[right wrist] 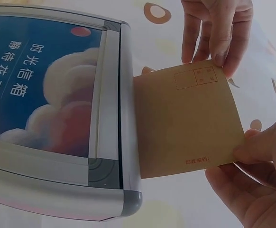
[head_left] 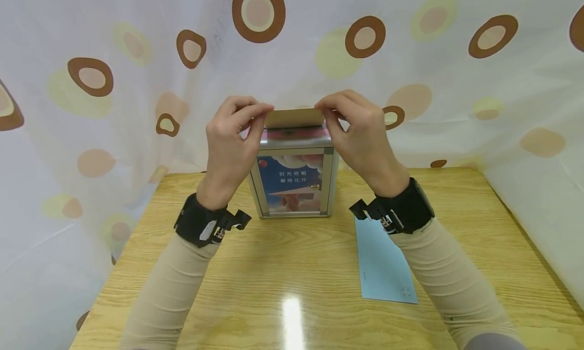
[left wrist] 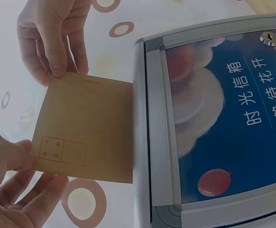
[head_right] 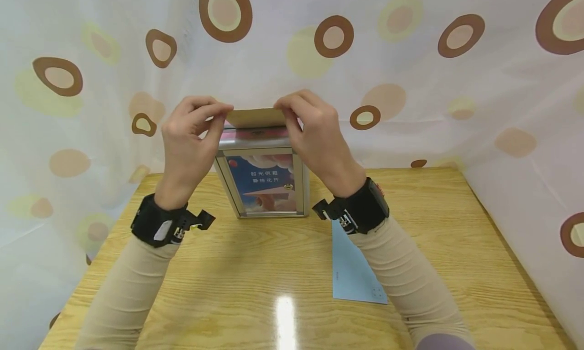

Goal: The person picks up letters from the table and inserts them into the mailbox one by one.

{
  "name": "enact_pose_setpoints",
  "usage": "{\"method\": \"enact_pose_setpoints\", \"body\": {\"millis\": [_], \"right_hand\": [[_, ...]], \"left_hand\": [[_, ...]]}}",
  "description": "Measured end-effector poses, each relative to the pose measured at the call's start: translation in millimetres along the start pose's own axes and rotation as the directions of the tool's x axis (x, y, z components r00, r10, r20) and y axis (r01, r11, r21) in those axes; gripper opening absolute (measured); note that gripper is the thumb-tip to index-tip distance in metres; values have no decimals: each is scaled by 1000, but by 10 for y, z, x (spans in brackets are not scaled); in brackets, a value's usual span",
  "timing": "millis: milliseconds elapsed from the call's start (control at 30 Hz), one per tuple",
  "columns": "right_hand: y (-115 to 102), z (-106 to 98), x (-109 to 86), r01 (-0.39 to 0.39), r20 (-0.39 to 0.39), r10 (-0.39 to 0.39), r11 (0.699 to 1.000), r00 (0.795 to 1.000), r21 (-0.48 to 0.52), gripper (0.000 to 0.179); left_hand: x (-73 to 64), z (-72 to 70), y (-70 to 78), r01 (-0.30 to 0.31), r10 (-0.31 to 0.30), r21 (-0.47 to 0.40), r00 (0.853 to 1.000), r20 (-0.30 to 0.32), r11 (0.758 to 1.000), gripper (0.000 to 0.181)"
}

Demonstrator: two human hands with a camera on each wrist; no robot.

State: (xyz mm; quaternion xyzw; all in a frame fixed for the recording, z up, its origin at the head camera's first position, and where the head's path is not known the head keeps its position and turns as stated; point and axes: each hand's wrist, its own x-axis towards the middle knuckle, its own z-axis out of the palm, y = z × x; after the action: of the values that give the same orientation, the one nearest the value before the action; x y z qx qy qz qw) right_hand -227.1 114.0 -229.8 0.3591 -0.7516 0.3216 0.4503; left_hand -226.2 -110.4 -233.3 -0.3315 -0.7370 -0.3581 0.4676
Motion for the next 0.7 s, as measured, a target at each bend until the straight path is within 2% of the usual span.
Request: {"method": "enact_pose_setpoints", "body": {"millis": [300, 567, 700], "right_hand": [[5, 48, -38, -75, 8, 75, 996, 997, 43, 16], [22, 73, -51, -82, 23, 81, 996, 996, 28, 18], [47, 77, -61, -85, 47, 84, 996, 995, 16, 17]], "left_hand": [[-32, 25, -20, 15, -15, 4, 1000, -1, 1000, 15], [-61, 39, -28, 77, -78, 11, 996, 47, 997, 16], [-66, 53, -41, 82, -84, 29, 993, 79, 996, 17]]}}
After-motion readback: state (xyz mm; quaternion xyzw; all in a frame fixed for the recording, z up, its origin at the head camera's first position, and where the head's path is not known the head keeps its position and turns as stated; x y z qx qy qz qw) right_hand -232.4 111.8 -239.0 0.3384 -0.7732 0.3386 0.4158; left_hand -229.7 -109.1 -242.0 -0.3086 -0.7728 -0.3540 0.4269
